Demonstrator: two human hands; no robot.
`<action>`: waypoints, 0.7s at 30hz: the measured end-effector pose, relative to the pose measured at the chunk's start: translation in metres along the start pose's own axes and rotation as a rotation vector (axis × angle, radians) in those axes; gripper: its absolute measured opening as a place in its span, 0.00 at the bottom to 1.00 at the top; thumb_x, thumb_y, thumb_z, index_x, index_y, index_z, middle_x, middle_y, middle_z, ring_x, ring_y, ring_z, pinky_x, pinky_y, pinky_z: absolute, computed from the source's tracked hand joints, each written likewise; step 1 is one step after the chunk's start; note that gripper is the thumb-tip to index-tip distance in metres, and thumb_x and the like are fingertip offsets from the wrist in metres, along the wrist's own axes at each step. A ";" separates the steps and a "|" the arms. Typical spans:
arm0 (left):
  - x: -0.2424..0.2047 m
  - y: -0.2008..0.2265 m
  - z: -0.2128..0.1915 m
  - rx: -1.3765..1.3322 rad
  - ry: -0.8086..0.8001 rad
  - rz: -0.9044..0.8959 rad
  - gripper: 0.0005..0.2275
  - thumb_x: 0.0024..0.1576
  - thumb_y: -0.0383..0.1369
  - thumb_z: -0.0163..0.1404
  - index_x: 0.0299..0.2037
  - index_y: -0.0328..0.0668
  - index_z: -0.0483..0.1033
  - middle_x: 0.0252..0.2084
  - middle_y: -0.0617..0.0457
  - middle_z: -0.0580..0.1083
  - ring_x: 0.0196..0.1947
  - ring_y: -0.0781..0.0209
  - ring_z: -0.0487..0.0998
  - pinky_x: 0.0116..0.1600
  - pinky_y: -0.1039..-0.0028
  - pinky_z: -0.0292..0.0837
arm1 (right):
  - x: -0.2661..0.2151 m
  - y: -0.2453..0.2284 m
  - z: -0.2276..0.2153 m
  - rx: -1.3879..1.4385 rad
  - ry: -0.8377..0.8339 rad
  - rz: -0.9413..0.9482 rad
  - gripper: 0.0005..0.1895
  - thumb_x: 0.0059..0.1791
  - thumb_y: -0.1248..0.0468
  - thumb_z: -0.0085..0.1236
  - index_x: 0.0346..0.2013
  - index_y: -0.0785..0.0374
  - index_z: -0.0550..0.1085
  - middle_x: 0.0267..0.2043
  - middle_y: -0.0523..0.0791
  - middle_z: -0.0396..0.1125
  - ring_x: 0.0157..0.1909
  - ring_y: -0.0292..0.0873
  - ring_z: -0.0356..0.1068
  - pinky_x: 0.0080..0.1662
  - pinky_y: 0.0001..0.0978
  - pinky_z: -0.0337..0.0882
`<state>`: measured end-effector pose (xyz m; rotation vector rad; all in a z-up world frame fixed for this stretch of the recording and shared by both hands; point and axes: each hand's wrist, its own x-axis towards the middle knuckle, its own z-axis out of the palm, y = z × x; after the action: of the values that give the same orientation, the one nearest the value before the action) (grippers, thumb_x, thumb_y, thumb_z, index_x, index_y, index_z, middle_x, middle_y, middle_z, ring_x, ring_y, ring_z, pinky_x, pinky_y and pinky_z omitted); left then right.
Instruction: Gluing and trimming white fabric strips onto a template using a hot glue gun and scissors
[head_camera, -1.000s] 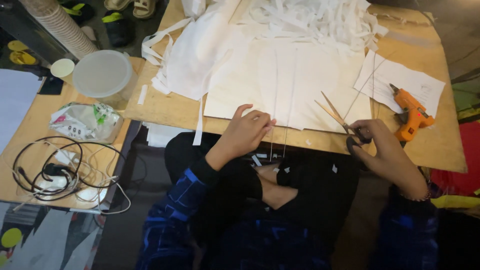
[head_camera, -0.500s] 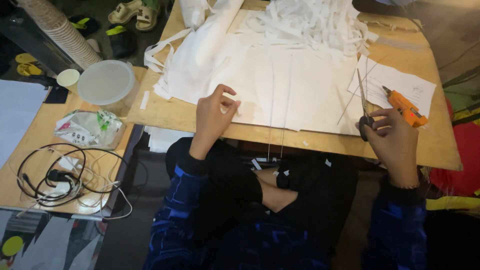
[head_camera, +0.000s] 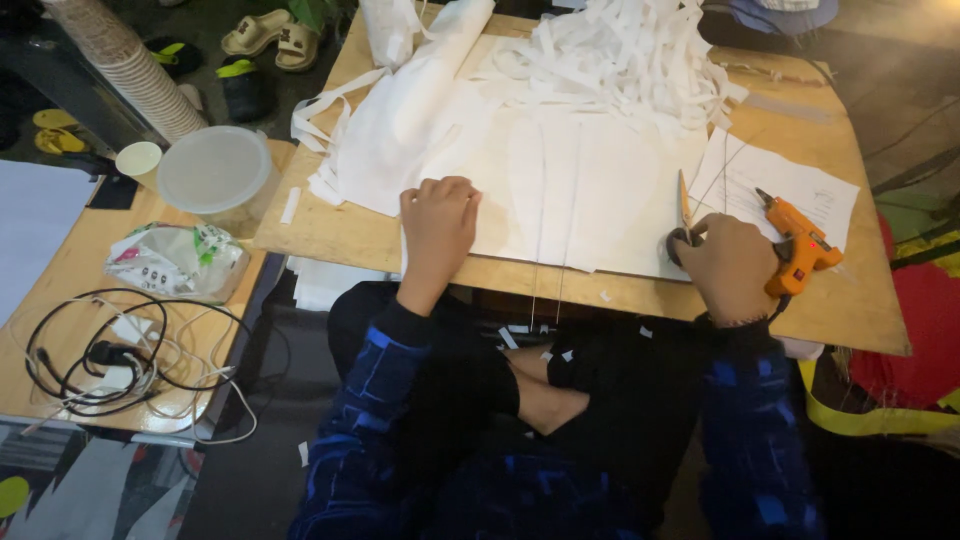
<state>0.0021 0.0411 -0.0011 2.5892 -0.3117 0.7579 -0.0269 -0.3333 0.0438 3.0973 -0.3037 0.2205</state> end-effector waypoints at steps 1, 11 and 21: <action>0.001 0.000 0.008 0.001 0.001 -0.001 0.08 0.65 0.39 0.48 0.39 0.53 0.80 0.45 0.59 0.77 0.48 0.56 0.76 0.56 0.57 0.61 | 0.002 -0.005 0.001 0.000 0.001 -0.002 0.17 0.48 0.43 0.62 0.39 0.51 0.84 0.31 0.47 0.78 0.40 0.57 0.80 0.40 0.47 0.78; -0.024 0.026 -0.028 -0.106 -0.418 0.084 0.21 0.67 0.37 0.42 0.69 0.41 0.64 0.71 0.42 0.64 0.72 0.42 0.59 0.70 0.39 0.42 | 0.008 -0.011 0.006 0.153 -0.022 -0.101 0.18 0.48 0.51 0.64 0.44 0.59 0.83 0.37 0.52 0.78 0.47 0.62 0.77 0.48 0.54 0.74; -0.019 -0.011 -0.008 0.035 -0.098 0.103 0.15 0.64 0.34 0.47 0.61 0.47 0.73 0.62 0.51 0.72 0.64 0.52 0.68 0.67 0.51 0.48 | -0.065 0.014 -0.026 0.750 0.500 -0.260 0.13 0.50 0.81 0.64 0.50 0.79 0.78 0.39 0.61 0.72 0.43 0.65 0.74 0.41 0.46 0.74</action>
<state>-0.0140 0.0561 -0.0092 2.6652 -0.4691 0.6772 -0.0965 -0.3332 0.0599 3.5309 0.2623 1.3424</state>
